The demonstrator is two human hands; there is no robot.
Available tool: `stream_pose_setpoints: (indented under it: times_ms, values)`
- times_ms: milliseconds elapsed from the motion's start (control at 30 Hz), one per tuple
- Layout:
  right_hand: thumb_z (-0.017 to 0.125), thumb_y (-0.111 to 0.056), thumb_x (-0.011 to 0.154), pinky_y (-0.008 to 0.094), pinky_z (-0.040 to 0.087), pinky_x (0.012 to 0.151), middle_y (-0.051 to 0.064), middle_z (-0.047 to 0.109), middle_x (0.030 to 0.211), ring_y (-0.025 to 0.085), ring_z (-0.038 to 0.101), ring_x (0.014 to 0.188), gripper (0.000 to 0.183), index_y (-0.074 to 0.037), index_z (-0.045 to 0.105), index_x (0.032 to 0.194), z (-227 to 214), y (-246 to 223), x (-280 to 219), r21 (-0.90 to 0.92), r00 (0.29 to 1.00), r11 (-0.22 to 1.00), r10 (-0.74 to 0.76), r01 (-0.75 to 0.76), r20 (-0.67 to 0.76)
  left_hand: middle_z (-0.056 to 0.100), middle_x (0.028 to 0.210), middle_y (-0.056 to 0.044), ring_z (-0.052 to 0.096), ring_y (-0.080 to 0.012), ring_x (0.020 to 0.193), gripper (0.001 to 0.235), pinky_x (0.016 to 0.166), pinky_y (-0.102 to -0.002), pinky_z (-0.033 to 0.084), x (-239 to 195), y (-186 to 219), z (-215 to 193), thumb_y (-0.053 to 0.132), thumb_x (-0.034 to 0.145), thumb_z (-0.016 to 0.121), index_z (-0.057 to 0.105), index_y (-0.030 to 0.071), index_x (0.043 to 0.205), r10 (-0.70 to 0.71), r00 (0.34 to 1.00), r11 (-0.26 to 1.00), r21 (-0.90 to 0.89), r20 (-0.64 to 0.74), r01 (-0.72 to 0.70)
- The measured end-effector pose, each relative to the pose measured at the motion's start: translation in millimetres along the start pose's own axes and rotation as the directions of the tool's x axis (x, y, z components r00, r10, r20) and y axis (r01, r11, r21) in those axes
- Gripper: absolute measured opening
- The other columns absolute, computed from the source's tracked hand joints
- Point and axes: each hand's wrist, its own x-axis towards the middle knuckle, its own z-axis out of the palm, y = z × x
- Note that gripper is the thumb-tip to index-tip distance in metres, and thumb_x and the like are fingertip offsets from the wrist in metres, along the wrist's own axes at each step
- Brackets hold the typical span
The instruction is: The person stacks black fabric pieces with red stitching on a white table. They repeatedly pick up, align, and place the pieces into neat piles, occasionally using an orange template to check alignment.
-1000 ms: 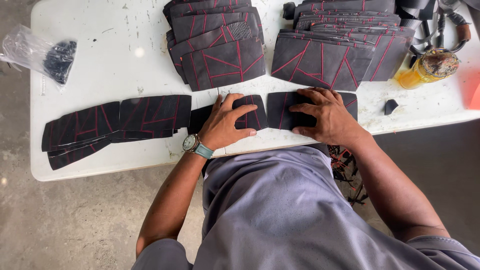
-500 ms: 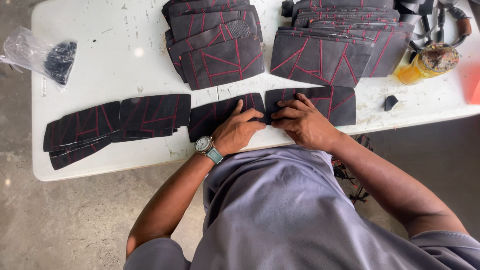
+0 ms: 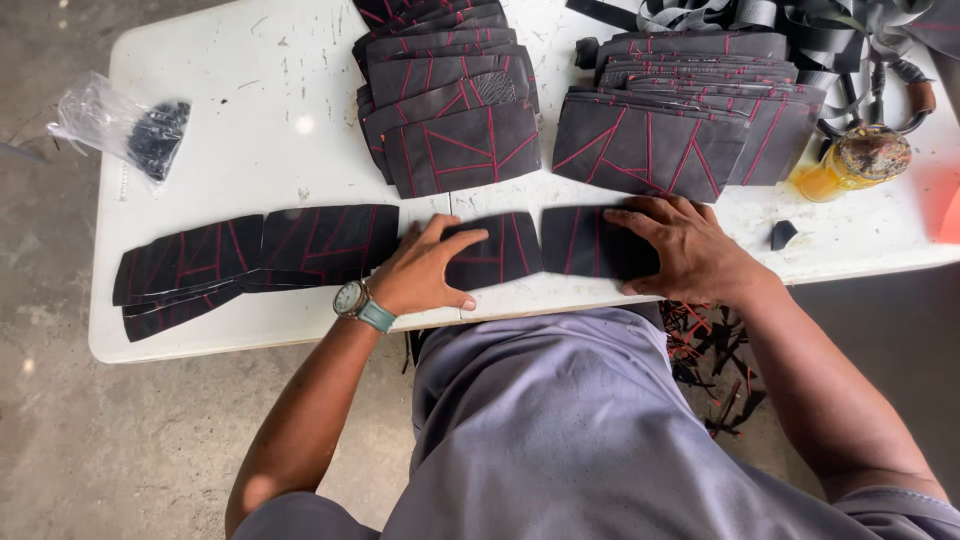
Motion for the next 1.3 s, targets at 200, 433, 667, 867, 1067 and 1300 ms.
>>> stream_pose_setpoints:
  times_ms: [200,433,667,867,1067,1300]
  values:
    - [0.094,-0.034,0.057,0.050,0.037,0.111,0.015,0.053,0.136,0.038,0.047,0.128,0.098,-0.020,0.052,0.144,-32,-25,-5,0.073,0.999,0.997,0.029,-0.030,0.016,0.054,0.132,-0.012,0.052,-0.0356,0.128,0.089,0.122,-0.054,0.030,-17,21,-27,0.030,0.059,0.091,0.053,0.018,0.138,0.094,0.988,0.995,0.039,-0.125,-0.089]
    - [0.091,-0.033,0.060,0.049,0.045,0.103,0.020,0.060,0.128,0.042,0.056,0.117,0.095,-0.010,0.051,0.143,-90,-90,31,0.115,0.908,0.935,-0.288,0.335,-0.304,0.052,0.139,-0.017,0.047,-0.0372,0.135,0.101,0.125,-0.059,0.017,-89,13,-147,0.028,0.057,0.096,0.046,0.011,0.143,0.002,0.966,0.986,0.160,-0.257,0.041]
    - [0.094,-0.032,0.062,0.049,0.047,0.101,0.022,0.060,0.130,0.044,0.056,0.118,0.095,-0.007,0.051,0.143,-106,-156,70,0.099,0.812,0.854,-0.442,0.511,-0.381,0.050,0.150,-0.015,0.044,-0.0347,0.145,0.108,0.122,-0.050,0.032,-146,9,-193,0.022,0.053,0.097,0.045,0.010,0.147,-0.118,0.909,0.993,-0.025,-0.400,0.118]
    - [0.094,-0.031,0.056,0.047,0.048,0.102,0.019,0.061,0.132,0.041,0.057,0.123,0.099,-0.005,0.052,0.142,-141,-122,23,0.008,0.857,0.918,-0.366,0.396,-0.363,0.050,0.151,-0.013,0.045,-0.0324,0.148,0.104,0.126,-0.052,0.031,-107,16,-171,0.026,0.060,0.098,0.043,0.007,0.147,0.131,0.917,0.971,-0.139,-0.377,-0.196]
    - [0.092,-0.031,0.054,0.045,0.051,0.098,0.021,0.061,0.134,0.038,0.062,0.116,0.102,0.001,0.051,0.142,-158,-90,-13,-0.011,0.855,0.950,-0.285,0.311,-0.432,0.052,0.149,-0.013,0.049,-0.0304,0.146,0.101,0.128,-0.046,0.036,-77,46,-171,0.021,0.064,0.098,0.045,0.009,0.149,0.294,0.890,0.941,-0.058,-0.347,-0.334]
    - [0.095,-0.039,0.060,0.051,0.048,0.100,0.021,0.065,0.134,0.045,0.058,0.118,0.100,-0.004,0.053,0.143,-139,-144,46,-0.027,0.797,0.873,-0.457,0.487,-0.395,0.042,0.152,-0.016,0.042,-0.0354,0.146,0.107,0.121,-0.044,0.037,-135,8,-208,0.016,0.056,0.097,0.045,0.013,0.149,0.008,0.930,0.992,0.117,-0.366,0.037]
